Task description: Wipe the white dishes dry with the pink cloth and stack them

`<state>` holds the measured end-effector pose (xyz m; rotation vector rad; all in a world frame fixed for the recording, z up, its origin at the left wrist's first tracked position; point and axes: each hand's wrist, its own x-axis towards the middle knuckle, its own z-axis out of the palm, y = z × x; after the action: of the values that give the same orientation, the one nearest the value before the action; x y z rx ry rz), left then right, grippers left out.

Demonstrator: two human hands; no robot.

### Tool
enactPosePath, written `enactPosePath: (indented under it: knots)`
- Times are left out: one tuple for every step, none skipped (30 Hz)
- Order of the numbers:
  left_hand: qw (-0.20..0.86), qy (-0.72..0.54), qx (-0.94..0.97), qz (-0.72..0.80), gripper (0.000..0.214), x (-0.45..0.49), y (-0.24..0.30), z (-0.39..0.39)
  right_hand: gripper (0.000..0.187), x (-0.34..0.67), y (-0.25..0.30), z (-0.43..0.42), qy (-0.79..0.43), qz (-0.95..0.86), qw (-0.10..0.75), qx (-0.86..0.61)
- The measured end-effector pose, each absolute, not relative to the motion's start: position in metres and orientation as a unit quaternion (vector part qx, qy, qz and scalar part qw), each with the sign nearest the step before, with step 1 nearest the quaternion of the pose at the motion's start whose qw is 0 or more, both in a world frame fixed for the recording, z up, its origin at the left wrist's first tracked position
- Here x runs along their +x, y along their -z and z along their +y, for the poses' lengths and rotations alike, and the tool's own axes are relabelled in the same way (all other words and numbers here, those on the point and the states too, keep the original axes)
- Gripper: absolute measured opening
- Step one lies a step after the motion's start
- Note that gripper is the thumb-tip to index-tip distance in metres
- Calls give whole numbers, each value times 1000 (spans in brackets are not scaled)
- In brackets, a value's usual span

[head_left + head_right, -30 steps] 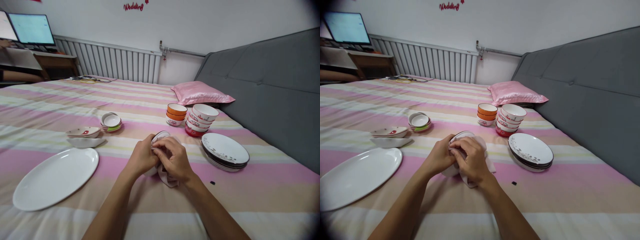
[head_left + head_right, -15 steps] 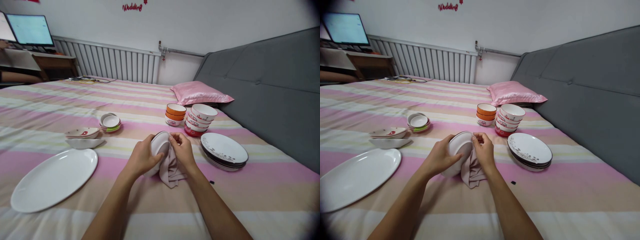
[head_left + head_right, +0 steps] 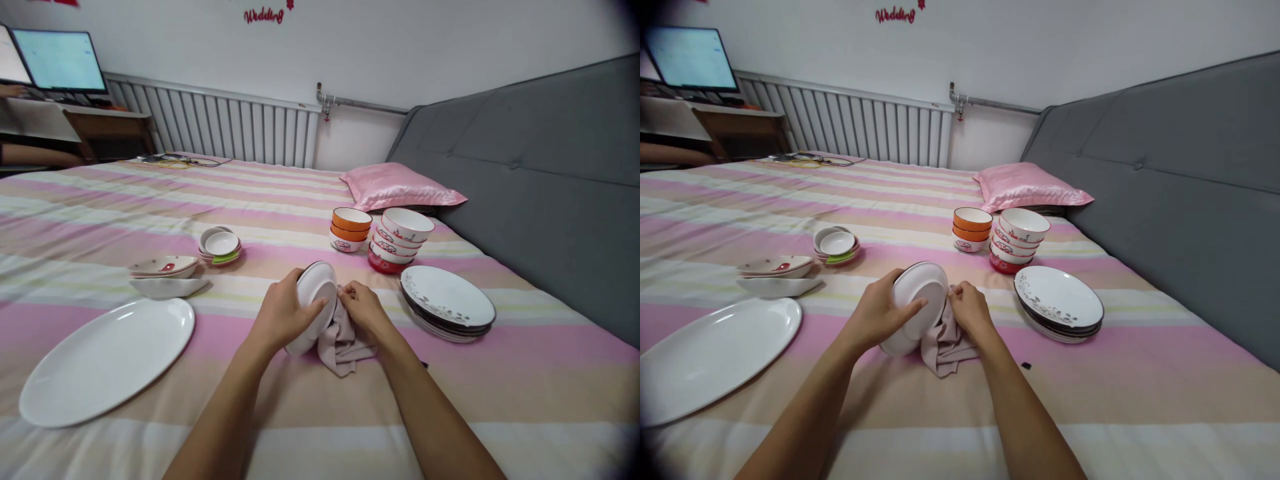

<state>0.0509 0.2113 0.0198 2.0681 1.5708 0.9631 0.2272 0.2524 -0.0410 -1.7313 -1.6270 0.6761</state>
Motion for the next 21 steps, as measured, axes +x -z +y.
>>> enactPosePath:
  knots:
    - [186, -343, 734, 557, 44, 51, -19, 211, 13, 227, 41, 253, -266, -619, 349, -652]
    - [187, -344, 734, 556, 44, 51, -19, 212, 14, 227, 40, 253, -273, -617, 375, -636]
    - [187, -346, 733, 555, 45, 51, -19, 212, 15, 226, 39, 252, -278, -618, 403, -615]
    - [188, -348, 733, 553, 46, 51, -19, 212, 16, 226, 37, 252, -281, -622, 429, -592]
    - [189, -350, 733, 552, 47, 51, -19, 212, 17, 225, 34, 250, -280, -626, 451, -571]
    - [191, -350, 733, 550, 48, 51, -19, 212, 17, 224, 31, 249, -278, -631, 467, -554]
    - [192, -351, 734, 549, 49, 51, -19, 211, 17, 222, 27, 247, -272, -636, 479, -540]
    - [195, -352, 733, 548, 50, 51, -19, 211, 17, 220, 23, 244, -266, -641, 488, -529]
    - [200, -353, 733, 546, 51, 51, -19, 211, 17, 219, 19, 241, -259, -646, 497, -518]
    - [206, -355, 732, 544, 51, 51, -20, 211, 18, 216, 15, 239, -253, -652, 504, -507]
    - [212, -359, 731, 540, 50, 51, -21, 210, 18, 214, 12, 236, -247, -658, 510, -495]
    - [220, -365, 730, 534, 48, 51, -21, 210, 19, 212, 9, 233, -241, -666, 515, -484]
    - [229, -373, 729, 526, 46, 51, -22, 209, 19, 210, 6, 230, -233, -674, 518, -472]
    - [239, -383, 727, 517, 44, 51, -22, 209, 19, 208, 4, 227, -225, -683, 520, -461]
    - [248, -392, 724, 510, 43, 50, -22, 209, 19, 206, 2, 225, -217, -693, 521, -449]
    - [256, -401, 721, 504, 45, 50, -22, 208, 18, 204, 0, 223, -208, -703, 520, -437]
    - [263, -410, 716, 500, 47, 50, -22, 208, 17, 203, -2, 220, -201, -714, 519, -425]
    - [269, -418, 710, 498, 49, 50, -22, 208, 16, 202, -4, 218, -196, -725, 516, -411]
    - [273, -426, 705, 498, 52, 50, -21, 208, 14, 201, -5, 216, -191, -736, 513, -399]
    - [277, -432, 700, 497, 53, 49, -21, 208, 13, 200, -7, 214, -187, -747, 507, -386]
    - [283, -437, 695, 495, 55, 49, -20, 208, 12, 199, -8, 212, -184, -760, 500, -374]
